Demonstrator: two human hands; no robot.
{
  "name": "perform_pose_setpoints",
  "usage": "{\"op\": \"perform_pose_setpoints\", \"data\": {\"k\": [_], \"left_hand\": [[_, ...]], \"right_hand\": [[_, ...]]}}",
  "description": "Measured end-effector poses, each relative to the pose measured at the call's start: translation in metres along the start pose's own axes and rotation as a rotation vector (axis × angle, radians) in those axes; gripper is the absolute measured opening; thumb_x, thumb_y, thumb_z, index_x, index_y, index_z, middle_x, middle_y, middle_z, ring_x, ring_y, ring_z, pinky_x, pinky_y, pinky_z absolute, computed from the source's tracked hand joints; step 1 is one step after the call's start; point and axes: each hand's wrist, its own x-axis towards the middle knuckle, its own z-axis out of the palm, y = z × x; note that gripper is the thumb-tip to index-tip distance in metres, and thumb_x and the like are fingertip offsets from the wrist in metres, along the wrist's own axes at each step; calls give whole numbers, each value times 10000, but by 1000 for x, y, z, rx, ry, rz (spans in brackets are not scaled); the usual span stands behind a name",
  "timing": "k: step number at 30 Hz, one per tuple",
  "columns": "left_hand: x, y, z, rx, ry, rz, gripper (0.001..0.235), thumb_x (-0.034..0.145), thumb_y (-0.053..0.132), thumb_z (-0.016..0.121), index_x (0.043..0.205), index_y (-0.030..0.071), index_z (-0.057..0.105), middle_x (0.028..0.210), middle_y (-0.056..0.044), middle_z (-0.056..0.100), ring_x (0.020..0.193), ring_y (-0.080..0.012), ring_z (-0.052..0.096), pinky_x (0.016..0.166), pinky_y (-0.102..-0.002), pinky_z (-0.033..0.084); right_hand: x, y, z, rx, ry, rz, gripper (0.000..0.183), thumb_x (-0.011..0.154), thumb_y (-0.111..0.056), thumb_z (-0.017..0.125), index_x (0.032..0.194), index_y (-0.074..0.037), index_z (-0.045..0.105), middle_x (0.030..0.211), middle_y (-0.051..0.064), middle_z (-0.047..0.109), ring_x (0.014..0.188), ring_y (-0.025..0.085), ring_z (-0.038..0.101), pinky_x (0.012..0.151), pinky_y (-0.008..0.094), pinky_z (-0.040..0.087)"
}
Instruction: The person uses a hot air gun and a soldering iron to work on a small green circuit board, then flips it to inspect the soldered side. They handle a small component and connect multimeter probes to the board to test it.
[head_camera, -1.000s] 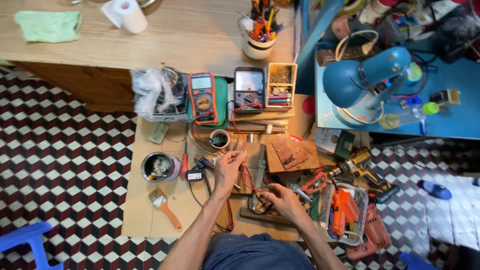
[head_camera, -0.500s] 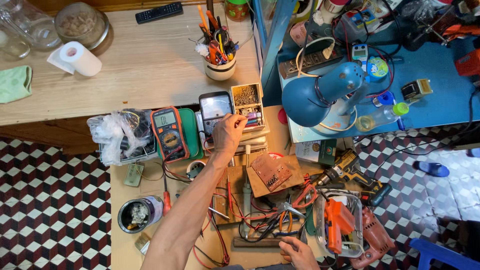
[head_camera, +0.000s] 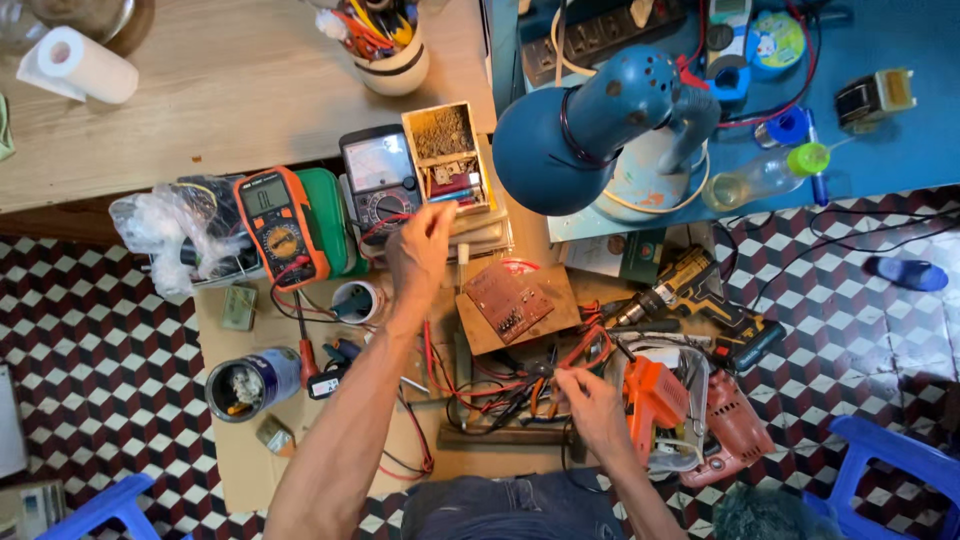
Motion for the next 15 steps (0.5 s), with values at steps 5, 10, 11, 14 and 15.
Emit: {"op": "perform_pose_setpoints", "data": {"k": [5, 10, 11, 14, 15], "left_hand": [[-95, -1, 12, 149, -260, 9, 678, 776, 374, 839, 1310, 49, 577, 1343, -181, 582, 1220, -356, 544, 1012, -496, 414], [-112, -5, 23, 150, -366, -69, 1150, 626, 463, 945, 1529, 78, 347, 1564, -167, 380, 1421, -377, 380, 1141, -508, 340], [-111, -4, 24, 136, -377, -70, 1173, 606, 450, 952, 1526, 61, 338, 1562, -176, 377, 1404, -384, 386, 1128, -508, 345], [-111, -2, 23, 136, -354, -35, 1204, 571, 400, 965, 1531, 46, 330, 1559, -182, 391, 1397, -391, 399, 1128, -501, 355], [-111, -2, 23, 143, -339, -16, 1208, 564, 381, 969, 1534, 46, 332, 1559, -180, 400, 1402, -391, 402, 1135, -498, 357]], "right_hand": [[33, -45, -1, 13, 16, -87, 339, 985, -263, 596, 1112, 34, 697, 896, 72, 736, 792, 134, 703, 698, 280, 565], [64, -59, 8, -104, -7, -218, 492, 947, -189, 604, 1395, -6, 513, 932, 68, 720, 785, 123, 691, 694, 267, 540], [69, -59, 9, -91, -13, -201, 476, 947, -186, 611, 1383, -6, 539, 923, 70, 713, 777, 125, 675, 689, 267, 539], [82, -55, 15, -41, -17, -160, 444, 949, -176, 627, 1355, 0, 592, 892, 80, 704, 766, 127, 645, 687, 265, 534], [84, -52, 16, -22, -9, -155, 441, 950, -171, 629, 1352, 7, 594, 881, 84, 710, 771, 127, 646, 697, 263, 531]]}}
